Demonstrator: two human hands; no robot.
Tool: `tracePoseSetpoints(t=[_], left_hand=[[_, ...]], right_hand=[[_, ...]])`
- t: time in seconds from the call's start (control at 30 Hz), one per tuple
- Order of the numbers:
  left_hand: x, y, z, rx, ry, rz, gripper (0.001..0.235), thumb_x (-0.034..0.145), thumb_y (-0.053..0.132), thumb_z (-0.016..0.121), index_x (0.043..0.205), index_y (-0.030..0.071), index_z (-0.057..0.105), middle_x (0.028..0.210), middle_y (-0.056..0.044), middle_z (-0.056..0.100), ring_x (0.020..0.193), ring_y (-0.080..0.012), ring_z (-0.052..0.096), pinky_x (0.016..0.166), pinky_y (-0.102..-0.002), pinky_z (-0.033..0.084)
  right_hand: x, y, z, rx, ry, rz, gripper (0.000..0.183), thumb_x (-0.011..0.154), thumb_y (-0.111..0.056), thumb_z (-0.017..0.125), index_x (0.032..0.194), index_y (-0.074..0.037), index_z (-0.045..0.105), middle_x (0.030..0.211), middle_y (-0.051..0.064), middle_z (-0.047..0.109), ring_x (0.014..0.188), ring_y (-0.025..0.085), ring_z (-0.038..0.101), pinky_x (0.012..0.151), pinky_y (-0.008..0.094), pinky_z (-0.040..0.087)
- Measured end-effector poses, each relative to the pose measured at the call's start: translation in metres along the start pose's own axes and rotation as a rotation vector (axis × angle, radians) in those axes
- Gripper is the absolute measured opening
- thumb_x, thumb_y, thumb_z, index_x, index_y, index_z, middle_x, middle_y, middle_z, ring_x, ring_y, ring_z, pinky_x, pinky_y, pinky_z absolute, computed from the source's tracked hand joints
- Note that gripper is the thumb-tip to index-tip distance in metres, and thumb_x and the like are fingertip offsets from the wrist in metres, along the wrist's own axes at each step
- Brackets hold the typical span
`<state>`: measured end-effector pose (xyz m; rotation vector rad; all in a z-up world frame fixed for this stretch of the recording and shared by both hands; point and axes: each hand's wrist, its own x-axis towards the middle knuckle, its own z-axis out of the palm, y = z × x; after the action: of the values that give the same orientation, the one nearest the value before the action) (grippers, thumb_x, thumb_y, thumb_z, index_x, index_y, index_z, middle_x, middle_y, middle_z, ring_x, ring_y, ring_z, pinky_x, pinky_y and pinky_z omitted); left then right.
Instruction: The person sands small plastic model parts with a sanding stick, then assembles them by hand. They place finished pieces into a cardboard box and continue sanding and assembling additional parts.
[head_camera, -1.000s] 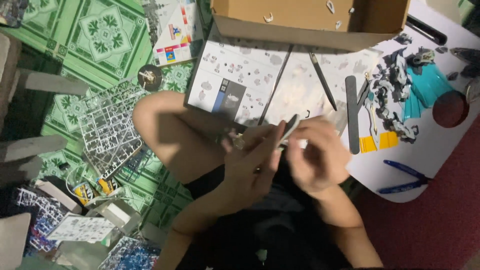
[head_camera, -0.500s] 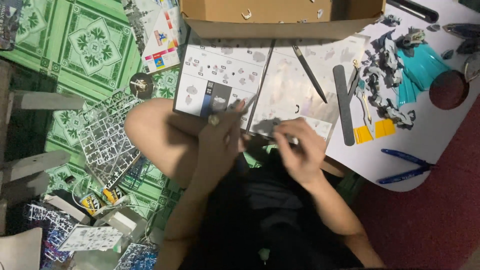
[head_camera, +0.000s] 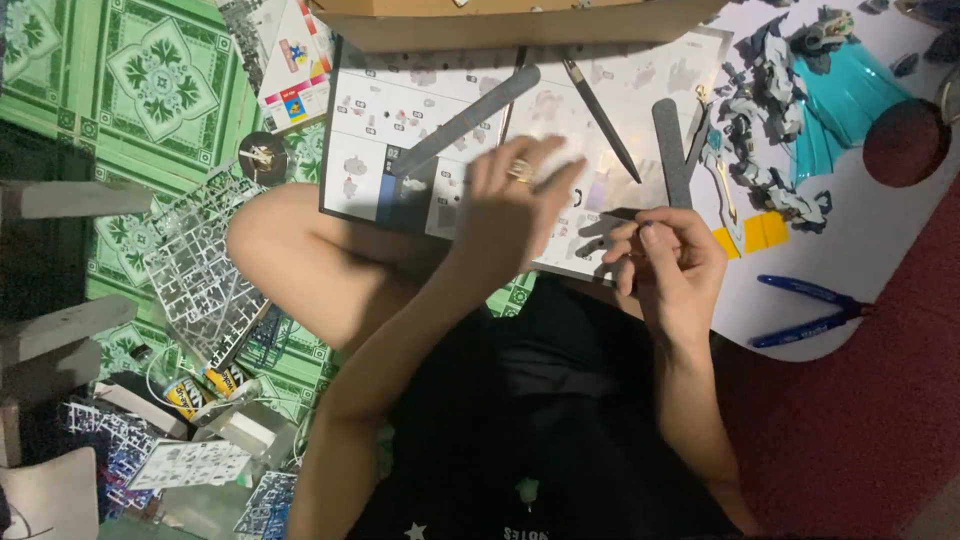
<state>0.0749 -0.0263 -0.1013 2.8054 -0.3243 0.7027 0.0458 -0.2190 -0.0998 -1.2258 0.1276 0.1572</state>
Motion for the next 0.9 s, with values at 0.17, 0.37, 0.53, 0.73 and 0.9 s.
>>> tracePoseSetpoints(t=[0.17,0.37,0.53,0.73,0.9], left_hand=[[0.0,0.008,0.001,-0.218,-0.181,0.109,0.014,0.081,0.022,0.074,0.094,0.019,0.069,0.096,0.0,0.059,0.094,-0.0215,0.055,0.081,-0.037,0.041],[-0.007,0.004,0.008,-0.358,-0.281,0.04,0.013,0.092,0.026,0.063,0.086,0.014,0.067,0.083,-0.002,0.057,0.077,-0.0219,0.061,0.074,-0.034,0.044],[-0.009,0.023,-0.038,-1.043,-0.167,-0.359,0.008,0.091,0.018,0.066,0.098,0.016,0.068,0.083,-0.001,0.068,0.074,-0.0187,0.068,0.07,-0.028,0.052],[-0.009,0.028,-0.071,-1.369,-0.038,-0.36,0.019,0.089,0.003,0.069,0.105,0.012,0.07,0.101,-0.004,0.073,0.089,-0.0169,0.073,0.083,-0.029,0.057],[-0.007,0.025,-0.087,-1.312,0.002,-0.339,0.02,0.086,0.005,0.073,0.103,0.014,0.07,0.101,-0.002,0.073,0.089,-0.0192,0.073,0.082,-0.029,0.059]], right_hand=[[0.002,0.009,-0.01,0.022,-0.061,0.002,0.01,0.096,-0.002,0.051,0.103,0.007,0.051,0.065,0.019,0.057,0.038,0.014,0.052,0.032,0.021,0.036],[0.006,0.011,-0.017,0.223,-0.075,-0.024,0.012,0.092,-0.001,0.051,0.101,0.006,0.049,0.079,0.031,0.062,0.053,0.03,0.067,0.026,0.022,0.042],[0.005,0.007,-0.009,0.16,-0.079,-0.099,0.016,0.09,-0.001,0.055,0.099,0.011,0.048,0.087,0.036,0.062,0.063,0.032,0.068,0.028,0.025,0.047],[0.003,-0.004,0.011,0.0,-0.066,-0.152,0.012,0.089,0.007,0.058,0.097,0.014,0.053,0.087,0.031,0.066,0.067,0.026,0.07,0.034,0.027,0.055],[-0.01,-0.021,0.025,-0.018,-0.089,-0.195,0.013,0.09,0.008,0.056,0.1,0.016,0.056,0.093,0.032,0.066,0.069,0.025,0.07,0.039,0.028,0.058]])
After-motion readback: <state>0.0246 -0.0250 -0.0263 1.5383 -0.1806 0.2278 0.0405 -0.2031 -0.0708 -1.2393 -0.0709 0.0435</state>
